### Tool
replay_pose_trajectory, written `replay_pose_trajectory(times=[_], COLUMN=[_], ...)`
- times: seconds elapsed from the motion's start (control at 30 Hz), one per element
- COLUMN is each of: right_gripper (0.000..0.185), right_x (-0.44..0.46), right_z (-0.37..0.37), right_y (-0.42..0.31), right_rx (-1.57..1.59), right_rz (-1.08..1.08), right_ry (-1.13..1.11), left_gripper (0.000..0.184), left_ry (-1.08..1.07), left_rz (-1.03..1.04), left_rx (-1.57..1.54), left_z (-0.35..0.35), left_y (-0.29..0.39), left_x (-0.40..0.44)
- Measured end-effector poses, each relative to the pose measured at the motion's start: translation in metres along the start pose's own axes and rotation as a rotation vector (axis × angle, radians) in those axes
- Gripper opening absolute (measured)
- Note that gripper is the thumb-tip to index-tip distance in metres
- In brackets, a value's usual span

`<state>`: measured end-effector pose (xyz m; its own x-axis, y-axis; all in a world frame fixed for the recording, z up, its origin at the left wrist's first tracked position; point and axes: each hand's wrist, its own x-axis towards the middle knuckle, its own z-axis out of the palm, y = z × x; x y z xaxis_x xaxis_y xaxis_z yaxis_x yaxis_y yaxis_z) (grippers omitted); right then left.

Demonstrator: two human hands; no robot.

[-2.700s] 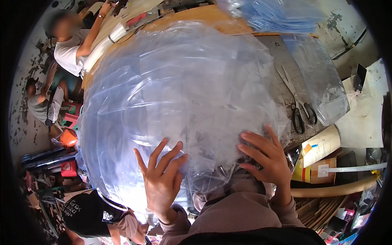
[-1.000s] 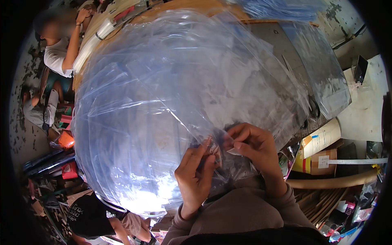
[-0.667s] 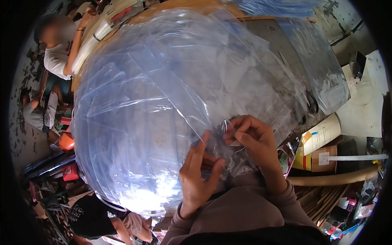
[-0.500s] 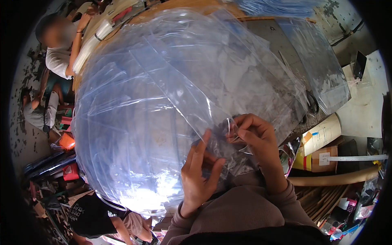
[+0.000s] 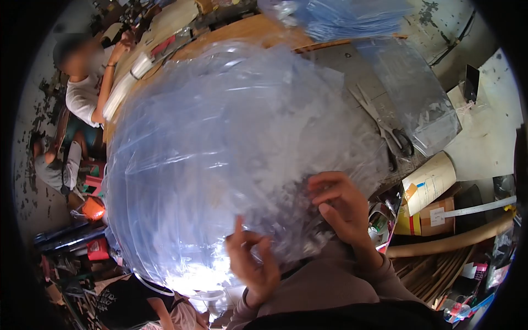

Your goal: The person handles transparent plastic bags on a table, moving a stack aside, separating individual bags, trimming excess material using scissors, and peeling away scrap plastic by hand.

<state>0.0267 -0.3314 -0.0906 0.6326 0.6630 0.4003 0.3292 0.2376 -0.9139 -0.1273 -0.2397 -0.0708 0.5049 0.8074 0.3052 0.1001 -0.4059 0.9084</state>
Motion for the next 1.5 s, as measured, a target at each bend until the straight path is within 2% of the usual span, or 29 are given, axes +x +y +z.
replay_pose_trajectory(times=[0.03, 0.07, 0.1, 0.13, 0.17, 0.2, 0.27, 0.3, 0.33, 0.4, 0.47, 0.5, 0.53, 0.57, 0.6, 0.67, 0.73, 0.77, 0.83, 0.93, 0.97, 1.0, 1.03, 1.1, 1.13, 1.2, 1.3, 1.43, 1.5], right_gripper=[0.022, 0.022, 0.025, 0.029, 0.039, 0.039, 0.046, 0.046, 0.049, 0.052, 0.052, 0.052, 0.052, 0.053, 0.053, 0.055, 0.058, 0.058, 0.057, 0.049, 0.044, 0.038, 0.038, 0.030, 0.030, 0.030, 0.031, 0.031, 0.034], right_x=[-0.004, -0.004, -0.003, -0.002, -0.003, -0.004, -0.008, -0.009, -0.010, -0.012, -0.011, -0.012, -0.013, -0.015, -0.018, -0.020, -0.020, -0.018, -0.013, -0.009, -0.011, -0.012, -0.013, -0.015, -0.015, -0.017, -0.021, -0.024, -0.022], right_z=[-0.009, -0.013, -0.016, -0.019, -0.023, -0.026, -0.029, -0.029, -0.028, -0.029, -0.032, -0.031, -0.031, -0.030, -0.026, -0.010, -0.006, -0.005, -0.006, -0.024, -0.033, -0.036, -0.035, -0.034, -0.032, -0.025, -0.025, -0.034, -0.037], right_y=[-0.003, -0.006, -0.009, -0.011, -0.005, -0.004, -0.002, -0.002, -0.002, -0.002, -0.006, -0.009, -0.013, -0.016, -0.019, -0.026, -0.032, -0.034, -0.038, -0.037, -0.029, -0.022, -0.016, -0.007, -0.008, -0.010, -0.005, -0.006, -0.007], right_rx=[-0.209, -0.213, -0.548, -0.882, -0.838, -0.834, -0.828, -0.824, -0.800, -0.772, -0.516, -0.512, -0.446, -0.381, -0.384, -0.421, -0.509, -0.523, -0.526, -0.345, -0.339, -0.332, -0.331, -0.211, -0.216, -0.035, -0.181, -0.078, -0.256], right_rz=[0.004, -0.001, 0.045, 0.091, 0.144, 0.141, 0.272, 0.271, 0.312, 0.357, 0.492, 0.496, 0.401, 0.308, 0.318, 0.157, 0.127, 0.078, 0.028, 0.099, 0.073, 0.049, 0.051, 0.242, 0.244, 0.441, 0.390, 0.506, 0.348], right_ry=[0.015, 0.020, 0.147, 0.276, 0.358, 0.356, 0.325, 0.320, 0.294, 0.260, 0.208, 0.207, 0.109, 0.014, 0.019, -0.091, -0.136, -0.181, -0.233, -0.217, -0.086, 0.044, 0.041, 0.310, 0.315, 0.378, 0.353, 0.274, 0.143], left_gripper=[0.044, 0.039, 0.036, 0.033, 0.033, 0.033, 0.033, 0.034, 0.036, 0.037, 0.040, 0.042, 0.044, 0.044, 0.042, 0.040, 0.034, 0.027, 0.022, 0.014, 0.011, 0.011, 0.010, 0.010, 0.010, 0.011, 0.011, 0.013, 0.014], left_ry=[0.111, 0.292, 0.324, 0.366, 0.375, 0.382, 0.332, 0.277, 0.243, -0.047, -0.371, -0.445, -0.518, -0.523, -0.524, -0.533, -0.434, -0.396, -0.395, -0.375, -0.358, -0.353, -0.366, -0.384, -0.368, -0.357, -0.343, -0.356, -0.359], left_rz=[0.044, 0.059, 0.089, 0.124, 0.154, 0.182, 0.213, 0.243, 0.286, 0.306, 0.321, 0.256, 0.192, 0.189, 0.120, 0.042, -0.219, -0.130, -0.187, -0.248, -0.259, -0.263, -0.250, -0.237, -0.184, -0.132, -0.016, 0.034, 0.039], left_rx=[0.036, -0.144, -0.038, 0.207, 0.369, 0.536, 0.523, 0.505, 0.406, 0.292, 0.214, 0.119, 0.022, 0.019, -0.088, -0.200, -0.410, -0.304, -0.283, -0.339, -0.417, -0.417, -0.386, -0.359, -0.309, -0.261, -0.127, -0.100, -0.098], left_z=[-0.006, -0.010, -0.023, -0.032, -0.042, -0.050, -0.053, -0.054, -0.044, -0.032, -0.004, 0.011, 0.025, 0.036, 0.046, 0.052, 0.050, 0.051, 0.050, 0.050, 0.051, 0.051, 0.051, 0.054, 0.056, 0.059, 0.058, 0.059, 0.059], left_y=[-0.006, -0.011, -0.012, -0.008, -0.005, -0.002, 0.008, 0.013, 0.024, 0.031, 0.036, 0.031, 0.024, 0.018, 0.013, 0.007, 0.004, 0.003, 0.002, -0.007, -0.009, -0.008, -0.006, -0.006, -0.006, -0.005, -0.002, 0.000, 0.002], left_x=[-0.001, 0.003, 0.009, 0.017, 0.025, 0.030, 0.031, 0.032, 0.033, 0.027, 0.034, 0.034, 0.034, 0.034, 0.033, 0.029, 0.027, 0.029, 0.028, 0.025, 0.023, 0.023, 0.024, 0.023, 0.022, 0.022, 0.023, 0.023, 0.024])
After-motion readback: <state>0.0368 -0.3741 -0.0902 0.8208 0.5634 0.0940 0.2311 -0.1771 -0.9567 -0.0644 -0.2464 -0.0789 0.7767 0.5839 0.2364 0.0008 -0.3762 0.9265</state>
